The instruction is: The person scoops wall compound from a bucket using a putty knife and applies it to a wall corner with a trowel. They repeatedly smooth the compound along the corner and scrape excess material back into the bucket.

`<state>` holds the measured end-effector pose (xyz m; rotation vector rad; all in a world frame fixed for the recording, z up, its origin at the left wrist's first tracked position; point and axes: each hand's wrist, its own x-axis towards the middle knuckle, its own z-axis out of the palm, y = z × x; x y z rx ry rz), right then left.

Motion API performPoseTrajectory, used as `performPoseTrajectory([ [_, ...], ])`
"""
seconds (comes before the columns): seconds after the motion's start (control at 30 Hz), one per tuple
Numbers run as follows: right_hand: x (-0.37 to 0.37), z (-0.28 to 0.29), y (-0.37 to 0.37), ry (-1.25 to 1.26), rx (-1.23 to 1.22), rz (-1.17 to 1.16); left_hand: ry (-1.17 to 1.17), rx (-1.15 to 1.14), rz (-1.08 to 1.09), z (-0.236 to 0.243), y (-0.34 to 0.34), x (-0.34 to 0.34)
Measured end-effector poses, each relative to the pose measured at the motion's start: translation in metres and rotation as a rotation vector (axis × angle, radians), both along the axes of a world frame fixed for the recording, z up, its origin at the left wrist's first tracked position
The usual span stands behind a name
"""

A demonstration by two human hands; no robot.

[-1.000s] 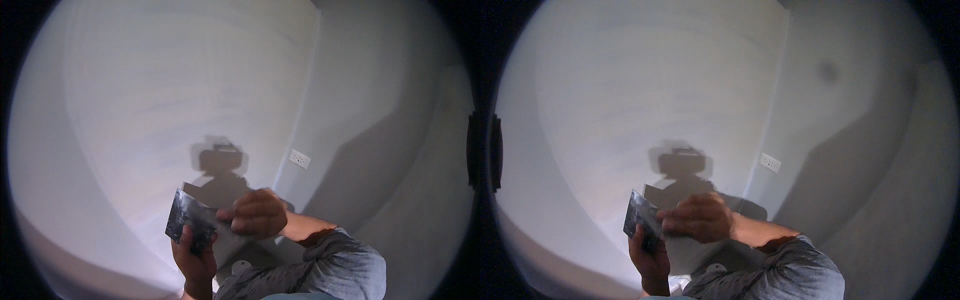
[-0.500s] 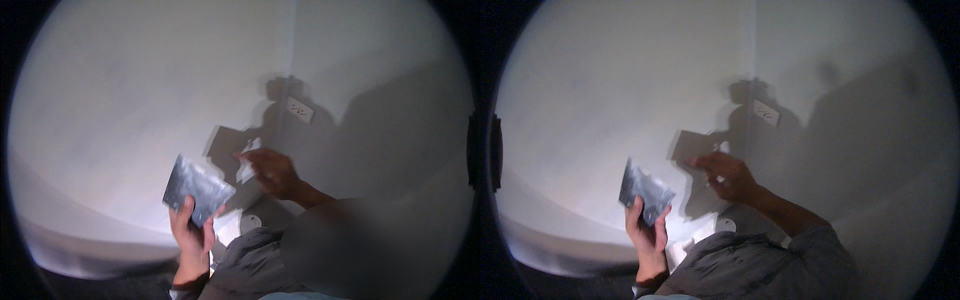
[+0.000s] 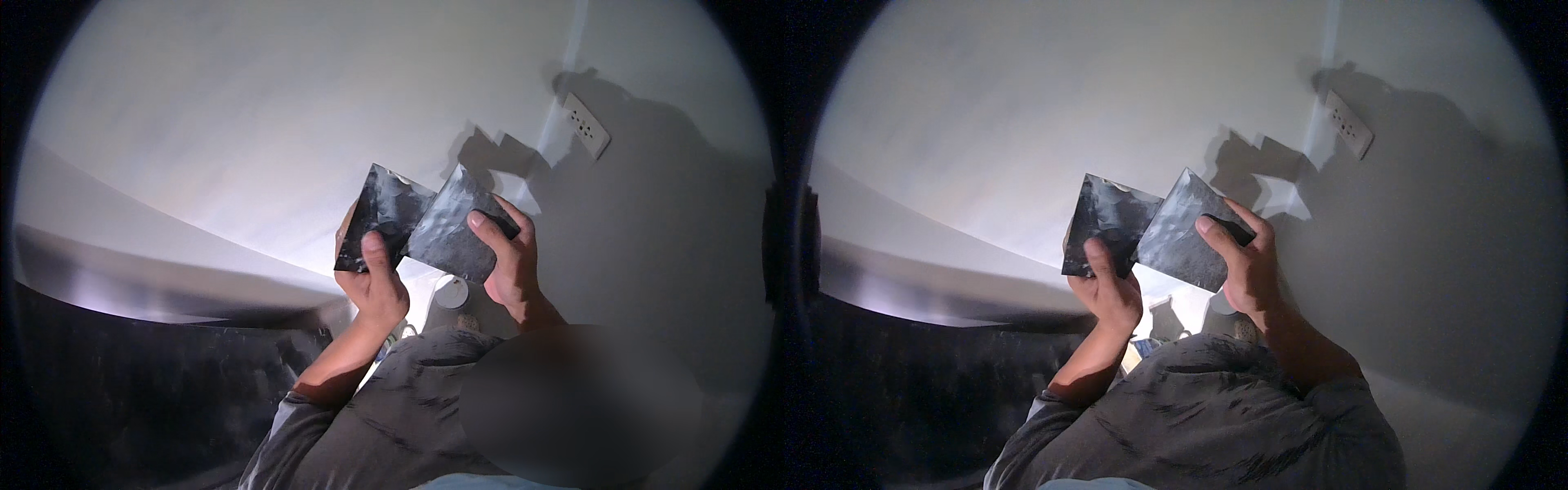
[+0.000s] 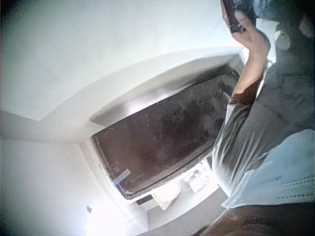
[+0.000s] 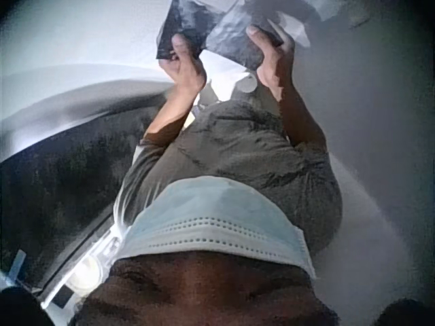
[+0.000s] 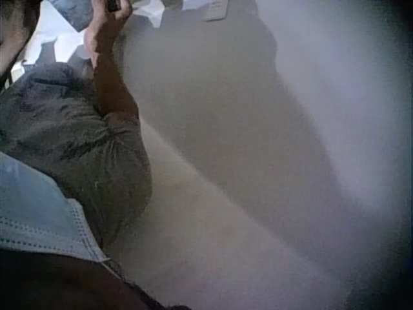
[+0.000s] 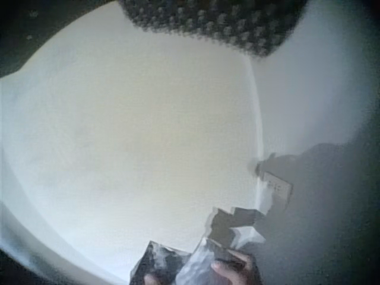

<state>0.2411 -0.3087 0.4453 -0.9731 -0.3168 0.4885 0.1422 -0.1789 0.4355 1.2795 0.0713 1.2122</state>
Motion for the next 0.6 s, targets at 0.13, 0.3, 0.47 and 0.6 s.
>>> performPoseTrajectory([
  [0.13,0.057,-0.051,0.005,-0.05,-0.057,-0.034,0.118,0.243,0.147,-0.035,0.0,0.051],
  [0.3,0.065,-0.048,0.003,-0.165,-0.157,-0.032,0.363,0.346,-0.01,-0.054,0.004,0.05],
  [0.47,0.081,-0.055,0.003,-0.411,-0.363,-0.072,0.518,0.255,-0.27,-0.072,0.019,0.041],
  [0.6,0.108,-0.075,-0.003,-0.45,-0.307,-0.005,0.575,0.197,-0.441,-0.072,0.022,0.051],
])
